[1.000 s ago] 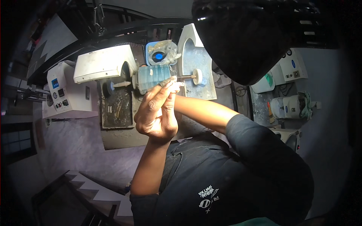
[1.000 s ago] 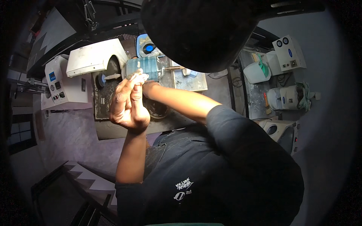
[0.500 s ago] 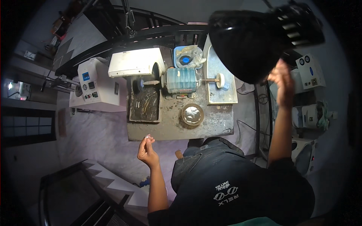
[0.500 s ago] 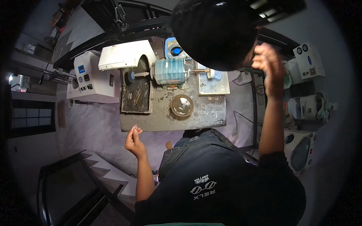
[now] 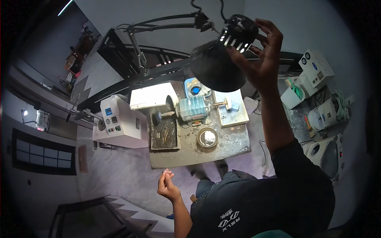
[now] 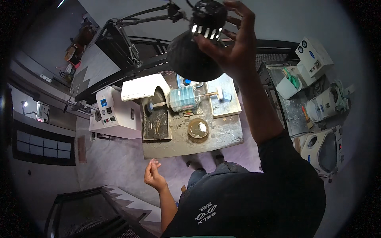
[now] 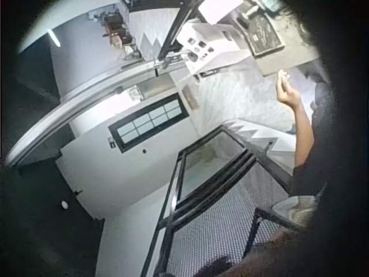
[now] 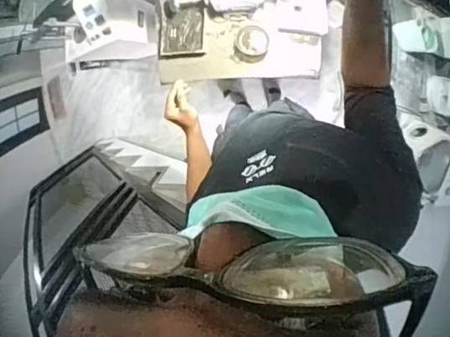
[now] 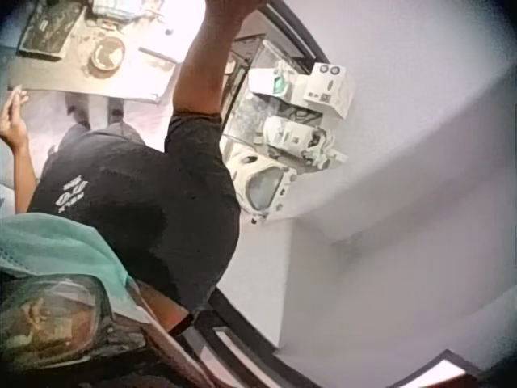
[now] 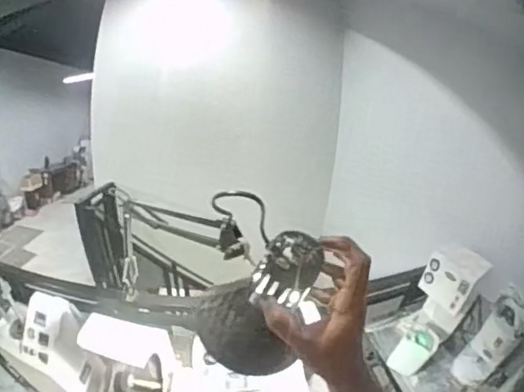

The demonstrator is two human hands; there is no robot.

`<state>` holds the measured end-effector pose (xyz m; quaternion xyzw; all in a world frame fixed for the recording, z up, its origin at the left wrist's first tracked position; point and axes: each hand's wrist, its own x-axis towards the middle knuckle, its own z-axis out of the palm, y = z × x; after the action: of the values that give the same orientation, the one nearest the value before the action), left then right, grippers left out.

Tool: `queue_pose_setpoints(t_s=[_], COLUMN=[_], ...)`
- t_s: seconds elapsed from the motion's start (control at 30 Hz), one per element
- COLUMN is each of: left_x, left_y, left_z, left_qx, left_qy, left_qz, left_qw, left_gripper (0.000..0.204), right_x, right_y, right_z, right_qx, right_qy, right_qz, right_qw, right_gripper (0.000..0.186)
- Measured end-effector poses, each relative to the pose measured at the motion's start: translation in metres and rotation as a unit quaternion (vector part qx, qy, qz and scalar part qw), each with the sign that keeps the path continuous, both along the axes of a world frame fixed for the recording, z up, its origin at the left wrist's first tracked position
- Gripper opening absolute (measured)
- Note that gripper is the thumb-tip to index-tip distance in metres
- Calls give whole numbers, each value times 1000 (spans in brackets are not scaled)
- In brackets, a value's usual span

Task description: The person polishes a dental prosthesis using a bench lathe, dips it into a bowl of water, holds the piece in their hands, and moves an overhead lamp.

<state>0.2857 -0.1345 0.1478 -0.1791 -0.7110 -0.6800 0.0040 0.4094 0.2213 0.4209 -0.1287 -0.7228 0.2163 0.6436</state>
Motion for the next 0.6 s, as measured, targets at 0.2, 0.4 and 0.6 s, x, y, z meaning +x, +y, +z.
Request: queue_pose_setpoints(t_s=[0.2,0.4,0.6], left_x=[-57,-166,-295], left_y=[-53,-124,-223], left_z=[-7,-10,-23], left_qx=[38,41,41], left_qy=[-33,-49,-93], left_qz=[30,45,79], left_qw=[998,997,992], left_gripper=[17,17,18], right_x=[-5,-9,-17], right_y=[-13,-15,-49], right_z=[12,8,6], right_qx=[93,14,18], right_qy=[-26,-30,-113], right_qz=[-146,-106,-390], right_qw=[985,994,914], right_gripper=[63,55,88])
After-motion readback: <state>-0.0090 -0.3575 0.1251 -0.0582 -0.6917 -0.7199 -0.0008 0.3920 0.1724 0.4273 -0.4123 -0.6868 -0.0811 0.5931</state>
